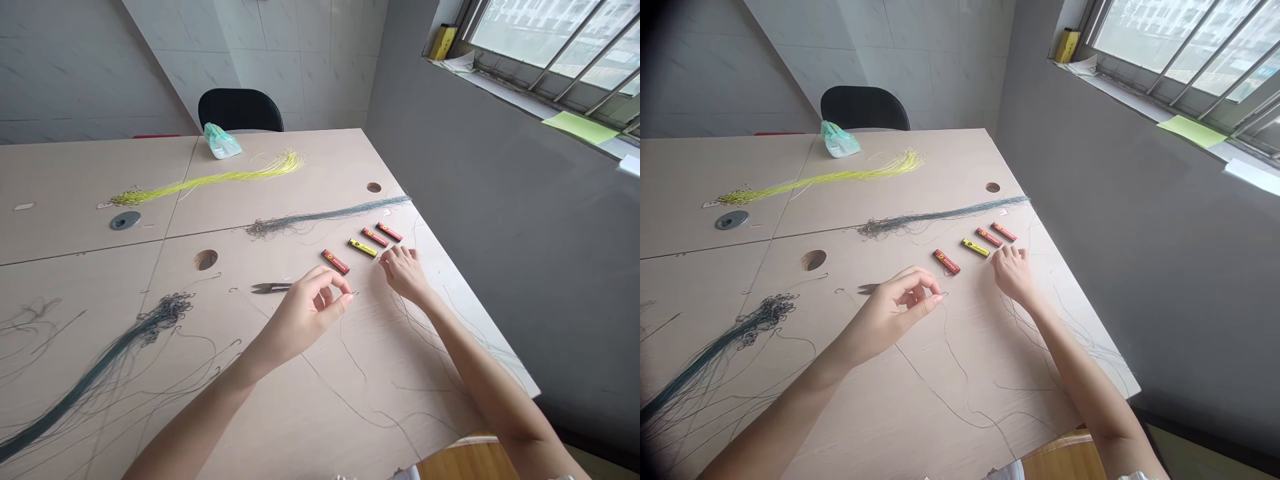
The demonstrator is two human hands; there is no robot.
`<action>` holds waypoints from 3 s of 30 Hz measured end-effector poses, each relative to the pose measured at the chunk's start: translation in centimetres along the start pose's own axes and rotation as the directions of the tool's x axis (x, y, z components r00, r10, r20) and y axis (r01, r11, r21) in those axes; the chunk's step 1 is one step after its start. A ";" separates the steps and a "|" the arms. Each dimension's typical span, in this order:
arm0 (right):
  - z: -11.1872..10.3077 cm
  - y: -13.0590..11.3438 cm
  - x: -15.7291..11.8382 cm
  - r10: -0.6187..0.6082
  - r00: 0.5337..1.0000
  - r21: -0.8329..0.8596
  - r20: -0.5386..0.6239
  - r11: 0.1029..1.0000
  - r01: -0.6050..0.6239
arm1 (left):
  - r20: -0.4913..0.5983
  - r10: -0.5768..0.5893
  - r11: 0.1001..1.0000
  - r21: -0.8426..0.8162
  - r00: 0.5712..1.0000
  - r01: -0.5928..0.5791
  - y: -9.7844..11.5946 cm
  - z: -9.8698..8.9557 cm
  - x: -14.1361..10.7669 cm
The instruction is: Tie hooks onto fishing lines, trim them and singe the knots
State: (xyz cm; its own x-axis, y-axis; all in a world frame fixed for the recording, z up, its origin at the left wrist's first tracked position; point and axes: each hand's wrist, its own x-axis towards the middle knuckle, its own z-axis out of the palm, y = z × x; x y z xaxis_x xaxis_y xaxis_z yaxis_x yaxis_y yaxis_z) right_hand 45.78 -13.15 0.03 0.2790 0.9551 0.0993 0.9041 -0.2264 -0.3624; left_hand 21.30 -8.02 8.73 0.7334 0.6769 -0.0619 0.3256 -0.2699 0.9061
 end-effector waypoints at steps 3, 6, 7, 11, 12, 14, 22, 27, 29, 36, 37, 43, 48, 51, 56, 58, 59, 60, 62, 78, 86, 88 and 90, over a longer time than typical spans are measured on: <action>-2.0 -0.7 -0.8 -0.022 0.999 0.079 -0.023 0.997 0.023 | -0.025 0.057 0.998 -0.017 0.998 -0.057 0.0 0.0 0.0; -4.9 -2.2 -2.3 -0.073 0.997 0.426 -0.017 0.902 0.073 | -0.080 0.181 0.983 -0.007 0.980 -0.182 0.4 0.1 -0.2; -5.9 -2.9 -2.9 -0.087 0.996 0.548 -0.010 0.833 0.078 | -0.100 0.223 0.975 0.003 0.970 -0.224 0.7 0.1 -0.4; -8.8 -6.1 -5.1 -0.105 0.994 0.827 0.008 0.560 0.052 | -0.152 0.324 0.945 0.005 0.934 -0.327 1.5 0.5 -1.5; -9.1 -6.9 -5.6 -0.090 0.996 0.860 -0.001 0.508 0.047 | -0.162 0.328 0.943 -0.009 0.931 -0.334 1.7 0.6 -1.8; -9.6 -8.3 -6.3 -0.057 0.998 0.903 -0.027 0.427 0.048 | -0.176 0.308 0.945 -0.051 0.935 -0.322 2.1 0.8 -2.4; -9.6 -10.8 -7.8 -0.125 0.983 0.952 -0.137 0.258 0.165 | 0.055 0.018 0.898 -0.440 0.998 0.008 3.5 0.5 -3.6; -9.3 -11.0 -8.2 -0.140 0.973 0.934 -0.185 0.281 0.219 | 0.037 -0.011 0.888 -0.459 0.999 0.027 4.0 0.2 -4.5; -9.2 -11.1 -8.3 -0.142 0.971 0.929 -0.195 0.290 0.229 | 0.016 -0.011 0.902 -0.431 1.000 0.017 4.1 0.2 -4.8; -9.1 -11.4 -8.6 -0.151 0.970 0.935 -0.190 0.273 0.225 | 0.009 0.030 0.902 -0.431 1.000 -0.023 4.3 0.3 -5.0; -9.1 -11.4 -8.6 -0.149 0.970 0.933 -0.190 0.279 0.226 | 0.003 0.038 0.905 -0.425 0.999 -0.033 4.3 0.3 -5.0; -9.1 -11.4 -8.6 -0.145 0.969 0.920 -0.199 0.314 0.236 | -0.097 0.152 0.938 -0.301 0.984 -0.175 4.2 0.4 -5.1; -9.3 -11.2 -8.7 -0.149 0.968 0.912 -0.205 0.330 0.244 | -0.176 0.396 0.907 -0.077 0.901 -0.413 3.9 0.4 -5.3; -9.3 -11.1 -8.9 -0.157 0.966 0.916 -0.207 0.316 0.248 | -0.168 0.460 0.885 0.015 0.872 -0.464 4.0 0.3 -5.4; -9.3 -11.0 -8.8 -0.157 0.970 0.923 -0.188 0.309 0.229 | -0.168 0.425 0.902 0.002 0.889 -0.431 4.1 0.2 -5.2; -9.2 -10.8 -8.6 -0.151 0.977 0.930 -0.149 0.315 0.190 | -0.150 0.350 0.930 -0.063 0.925 -0.362 4.0 0.1 -4.9; -9.2 -10.7 -8.6 -0.148 0.981 0.934 -0.124 0.317 0.166 | -0.135 0.294 0.946 -0.102 0.946 -0.309 3.8 0.0 -4.7; -9.2 -10.6 -8.5 -0.145 0.984 0.935 -0.103 0.324 0.145 | -0.116 0.230 0.959 -0.141 0.966 -0.246 3.7 0.0 -4.5; -9.2 -10.4 -8.4 -0.137 0.986 0.923 -0.095 0.359 0.139 | -0.069 0.106 0.971 -0.208 0.992 -0.119 3.3 -0.2 -4.1; -9.1 -10.8 -8.0 -0.074 0.993 0.841 -0.090 0.529 0.116 | -0.001 -0.014 0.966 -0.256 1.000 0.013 2.4 0.0 -3.2; -9.3 -7.5 -8.6 -0.177 0.935 0.913 0.307 0.332 -0.236 | -0.059 -0.064 0.948 -0.314 0.996 0.042 1.8 -1.0 -2.1; -9.7 -5.6 -9.5 -0.074 0.963 0.897 0.260 0.388 -0.212 | -0.127 -0.079 0.942 -0.333 0.989 0.033 1.6 -1.9 -1.7; -9.9 -3.8 -10.5 0.010 0.971 0.852 0.239 0.479 -0.214 | -0.185 -0.095 0.933 -0.359 0.978 0.022 1.5 -3.0 -1.5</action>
State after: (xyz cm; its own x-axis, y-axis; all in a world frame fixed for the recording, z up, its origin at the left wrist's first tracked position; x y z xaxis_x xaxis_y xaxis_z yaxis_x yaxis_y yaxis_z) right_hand 42.66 -24.22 9.56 0.2024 0.9708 -0.1285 0.0972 -0.1505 -0.9838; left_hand 18.94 -7.40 11.44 0.5761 0.8145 -0.0689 0.1058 0.0093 0.9943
